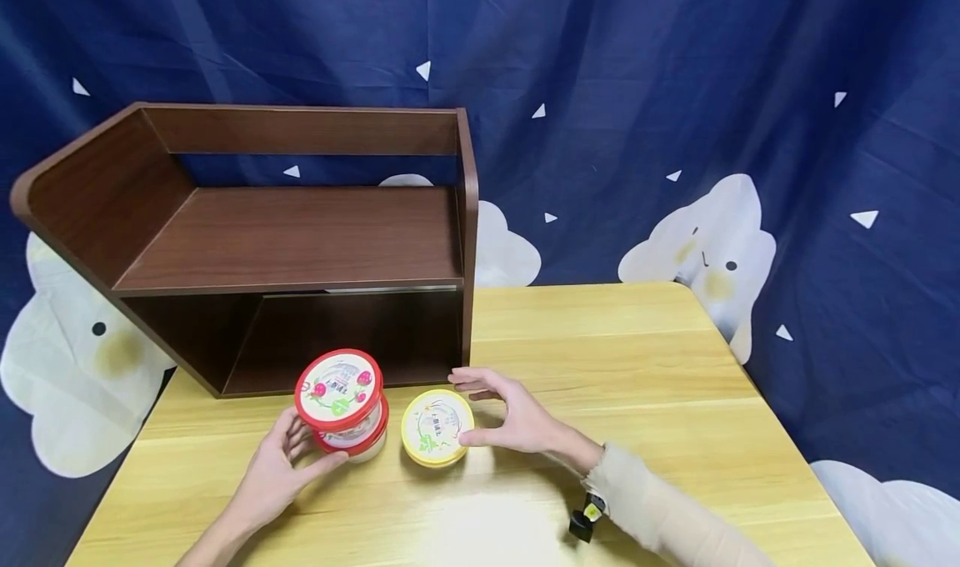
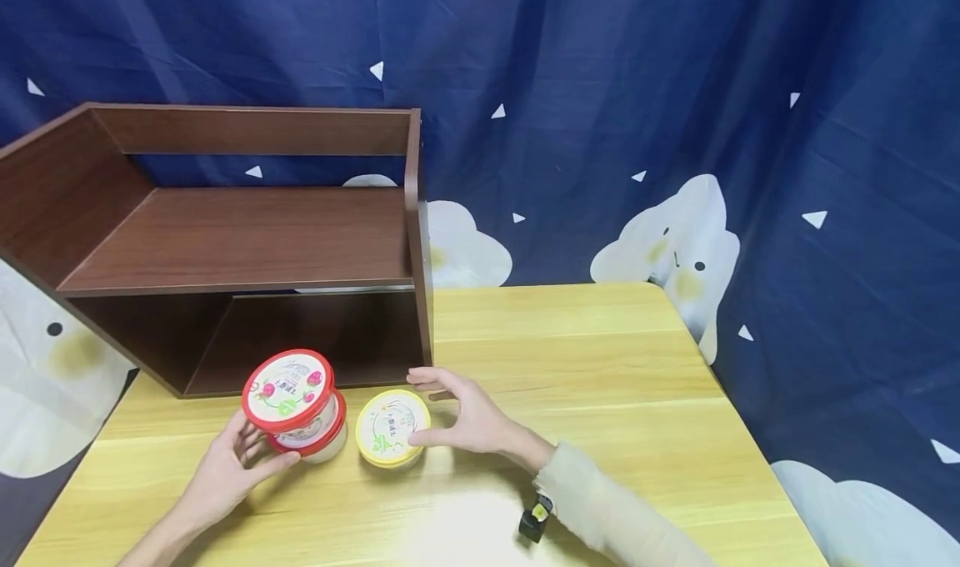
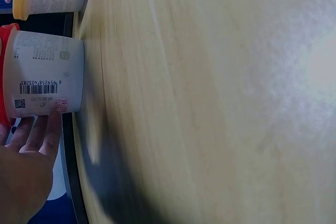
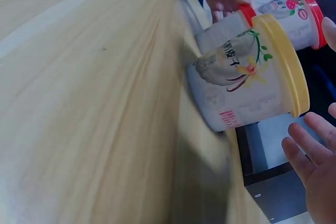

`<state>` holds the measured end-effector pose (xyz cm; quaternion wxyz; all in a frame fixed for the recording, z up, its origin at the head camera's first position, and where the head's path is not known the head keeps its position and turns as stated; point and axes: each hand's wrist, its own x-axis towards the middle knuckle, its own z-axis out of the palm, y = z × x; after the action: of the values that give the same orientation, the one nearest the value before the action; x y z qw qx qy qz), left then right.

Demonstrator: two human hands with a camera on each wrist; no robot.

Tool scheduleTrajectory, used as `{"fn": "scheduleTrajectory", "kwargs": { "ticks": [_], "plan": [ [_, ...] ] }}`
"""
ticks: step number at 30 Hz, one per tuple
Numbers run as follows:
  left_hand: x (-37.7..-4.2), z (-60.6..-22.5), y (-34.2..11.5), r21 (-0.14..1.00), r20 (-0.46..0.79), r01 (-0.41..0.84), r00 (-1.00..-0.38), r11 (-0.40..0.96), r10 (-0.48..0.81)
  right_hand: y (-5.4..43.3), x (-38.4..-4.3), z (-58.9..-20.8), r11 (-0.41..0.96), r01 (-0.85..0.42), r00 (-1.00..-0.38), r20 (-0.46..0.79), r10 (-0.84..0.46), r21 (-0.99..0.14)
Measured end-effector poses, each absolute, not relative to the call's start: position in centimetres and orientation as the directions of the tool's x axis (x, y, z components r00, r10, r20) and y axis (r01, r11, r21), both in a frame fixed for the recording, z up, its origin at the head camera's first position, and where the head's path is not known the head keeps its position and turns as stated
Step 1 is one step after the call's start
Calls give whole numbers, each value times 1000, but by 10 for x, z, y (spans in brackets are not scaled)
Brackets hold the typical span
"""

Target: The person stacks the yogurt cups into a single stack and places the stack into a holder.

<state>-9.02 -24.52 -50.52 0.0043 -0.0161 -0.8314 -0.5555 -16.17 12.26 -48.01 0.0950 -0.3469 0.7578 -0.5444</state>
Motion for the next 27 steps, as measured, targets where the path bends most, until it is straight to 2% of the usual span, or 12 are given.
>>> {"fn": "scheduleTrajectory", "kwargs": {
  "ticks": [5,27],
  "plan": [
    [-89,-506,-244,924,35,40,-999,380,20,126,-158,-488,131,-379,-739,214,-639,-916],
    [-91,-506,-246,924,30,37,-999,382,25,121,-155,-508,217,-391,-745,169,-645,-894]
  ]
}}
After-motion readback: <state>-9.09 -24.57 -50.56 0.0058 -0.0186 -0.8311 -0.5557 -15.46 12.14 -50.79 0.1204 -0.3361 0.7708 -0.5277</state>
